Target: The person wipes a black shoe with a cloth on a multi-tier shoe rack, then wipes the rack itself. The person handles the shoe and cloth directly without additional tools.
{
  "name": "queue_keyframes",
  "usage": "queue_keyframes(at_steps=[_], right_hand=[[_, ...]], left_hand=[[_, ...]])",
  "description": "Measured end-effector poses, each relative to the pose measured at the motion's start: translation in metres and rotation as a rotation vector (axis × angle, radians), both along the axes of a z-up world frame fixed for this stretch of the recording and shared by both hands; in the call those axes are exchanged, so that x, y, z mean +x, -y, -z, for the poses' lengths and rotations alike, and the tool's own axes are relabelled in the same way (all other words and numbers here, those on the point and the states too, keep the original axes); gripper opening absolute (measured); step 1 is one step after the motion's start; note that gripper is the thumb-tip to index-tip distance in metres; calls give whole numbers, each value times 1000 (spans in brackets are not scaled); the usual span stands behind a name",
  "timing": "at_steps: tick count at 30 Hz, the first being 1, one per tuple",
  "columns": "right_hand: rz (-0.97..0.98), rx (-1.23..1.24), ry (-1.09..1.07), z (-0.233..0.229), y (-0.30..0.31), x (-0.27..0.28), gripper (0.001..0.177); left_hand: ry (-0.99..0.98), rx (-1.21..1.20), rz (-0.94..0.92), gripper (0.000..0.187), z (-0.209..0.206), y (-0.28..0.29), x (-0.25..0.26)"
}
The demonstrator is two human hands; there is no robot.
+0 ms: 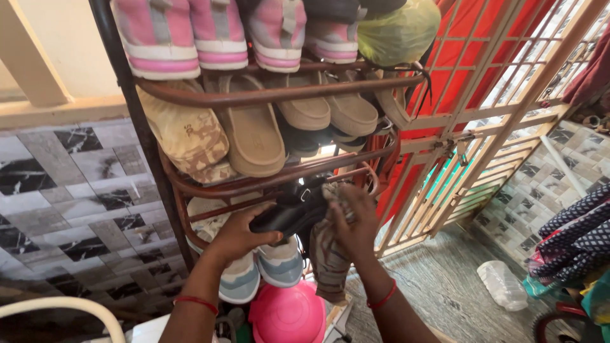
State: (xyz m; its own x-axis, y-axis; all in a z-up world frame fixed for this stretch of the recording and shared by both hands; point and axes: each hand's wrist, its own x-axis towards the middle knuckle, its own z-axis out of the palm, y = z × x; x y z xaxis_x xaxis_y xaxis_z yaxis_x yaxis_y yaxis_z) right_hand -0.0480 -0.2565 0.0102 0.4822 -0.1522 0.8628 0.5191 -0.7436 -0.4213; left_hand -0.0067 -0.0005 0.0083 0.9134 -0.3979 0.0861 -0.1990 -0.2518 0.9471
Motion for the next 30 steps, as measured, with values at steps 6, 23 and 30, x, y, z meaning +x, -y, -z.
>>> queue_keyframes(at_steps=[6, 23, 30], right_hand=[[-234, -166, 38, 29, -63, -29, 28], [-176, 92, -92, 35, -35, -12, 62], [-254, -75, 46, 28, -35, -16, 49]], left_hand=[[19, -29, -3, 83, 0, -5, -1], [88, 130, -31, 91, -11, -2, -9], [43, 145, -38, 92, -16, -2, -8]])
